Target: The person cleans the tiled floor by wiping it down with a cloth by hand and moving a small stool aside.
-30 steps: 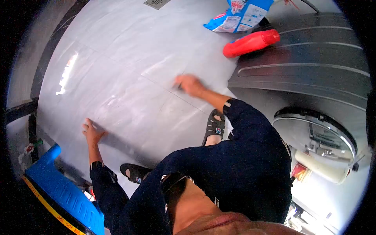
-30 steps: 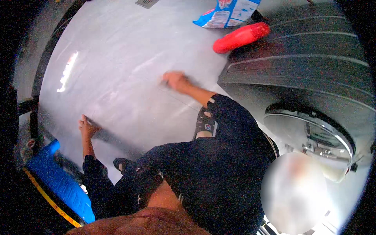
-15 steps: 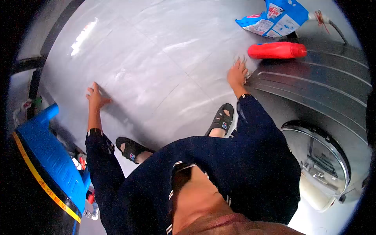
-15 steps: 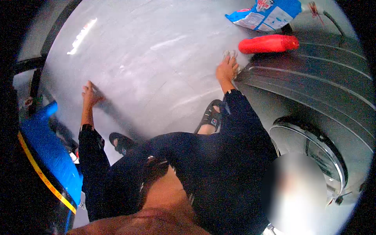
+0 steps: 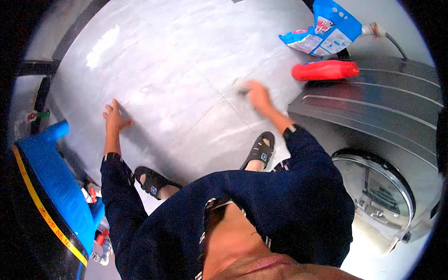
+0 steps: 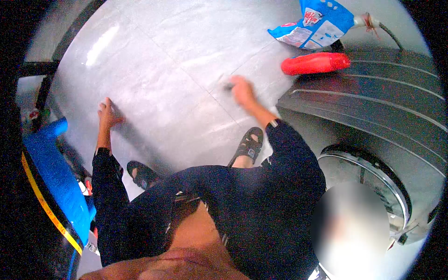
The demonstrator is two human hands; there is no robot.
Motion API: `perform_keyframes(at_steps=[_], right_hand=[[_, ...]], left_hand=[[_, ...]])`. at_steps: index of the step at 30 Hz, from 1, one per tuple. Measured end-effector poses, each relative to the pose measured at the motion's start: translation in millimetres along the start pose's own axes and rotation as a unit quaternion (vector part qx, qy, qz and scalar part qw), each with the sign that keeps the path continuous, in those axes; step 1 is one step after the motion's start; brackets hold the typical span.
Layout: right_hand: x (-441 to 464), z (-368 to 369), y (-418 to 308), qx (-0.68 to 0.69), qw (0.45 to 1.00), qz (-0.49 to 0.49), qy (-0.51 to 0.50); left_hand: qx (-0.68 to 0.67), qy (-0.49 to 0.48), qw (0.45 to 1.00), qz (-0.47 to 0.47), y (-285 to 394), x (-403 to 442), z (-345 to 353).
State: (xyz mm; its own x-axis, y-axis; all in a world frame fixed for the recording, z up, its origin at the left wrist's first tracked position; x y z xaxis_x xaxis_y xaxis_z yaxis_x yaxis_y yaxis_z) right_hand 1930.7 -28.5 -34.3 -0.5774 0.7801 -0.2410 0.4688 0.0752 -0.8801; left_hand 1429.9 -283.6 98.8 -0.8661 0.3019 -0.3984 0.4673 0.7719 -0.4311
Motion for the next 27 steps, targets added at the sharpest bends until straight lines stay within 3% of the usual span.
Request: perform_keyframes(at_steps=[1,3,4,8,9,11,12,14,16,18,21,25,27], right_hand=[[19.3,-38.9,7.2,-0.082,0.992,-0.076,0.064],[39.2,-98.2,58.4,-0.190,0.967,-0.091,0.145],[44.8,-114.9,93.2,-0.228,0.966,-0.008,0.118],[47.2,-77.5,111.5,-0.415,0.906,0.020,0.081],[46.9,-60.7,88.5,-0.380,0.917,-0.043,0.116],[38.5,-8.7,20.4,-0.360,0.909,-0.193,0.081],[20.6,19.9,-15.5,-0.387,0.879,-0.260,0.100],[-7.8,64.1,-71.4,-0.344,0.902,-0.260,-0.034],[-42.3,87.2,-99.8,-0.145,0.928,-0.331,-0.095],[-52.7,88.1,-107.2,0.005,0.949,-0.241,-0.203],[-30.4,26.4,-90.1,0.055,0.967,-0.227,-0.100],[-8.3,-51.6,-13.5,-0.104,0.979,-0.161,-0.064],[-19.7,-57.6,56.4,-0.176,0.979,-0.041,-0.092]], left_hand=[[-0.002,0.002,1.000,0.002,-0.8,3.9,3.3],[0.010,-0.006,1.000,-0.010,4.7,-4.9,-2.7],[0.014,-0.003,1.000,0.005,6.4,-3.7,0.0],[0.015,0.001,1.000,0.010,6.9,-3.2,1.6],[0.008,-0.002,1.000,0.003,12.9,-2.7,2.1],[0.046,0.013,0.999,0.024,19.0,3.6,6.0],[0.064,0.020,0.997,0.033,19.1,3.1,9.4],[0.045,-0.008,0.999,-0.003,24.0,1.1,7.7],[0.052,-0.015,0.999,-0.009,29.9,-4.7,10.6],[0.037,-0.019,0.999,-0.007,38.4,-14.8,7.4],[0.037,-0.017,0.999,-0.011,40.7,-17.1,-7.5],[0.031,0.010,0.999,-0.037,35.1,-10.6,-32.7],[0.022,0.013,0.999,-0.040,30.3,-9.1,-34.2]])
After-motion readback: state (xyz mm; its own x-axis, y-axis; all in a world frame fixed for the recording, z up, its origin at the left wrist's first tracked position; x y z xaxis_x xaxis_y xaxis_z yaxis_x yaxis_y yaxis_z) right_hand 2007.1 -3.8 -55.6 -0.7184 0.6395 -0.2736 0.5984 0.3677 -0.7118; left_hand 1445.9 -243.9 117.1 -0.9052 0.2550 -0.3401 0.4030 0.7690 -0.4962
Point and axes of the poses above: each hand's wrist, its own x-axis towards the middle knuckle, its own z-axis out of the palm, y = z × x, the point moved 10 cm from there along x, towards the middle knuckle, and after that the axes turned 14 degrees about -z, right-handed, at the moved point
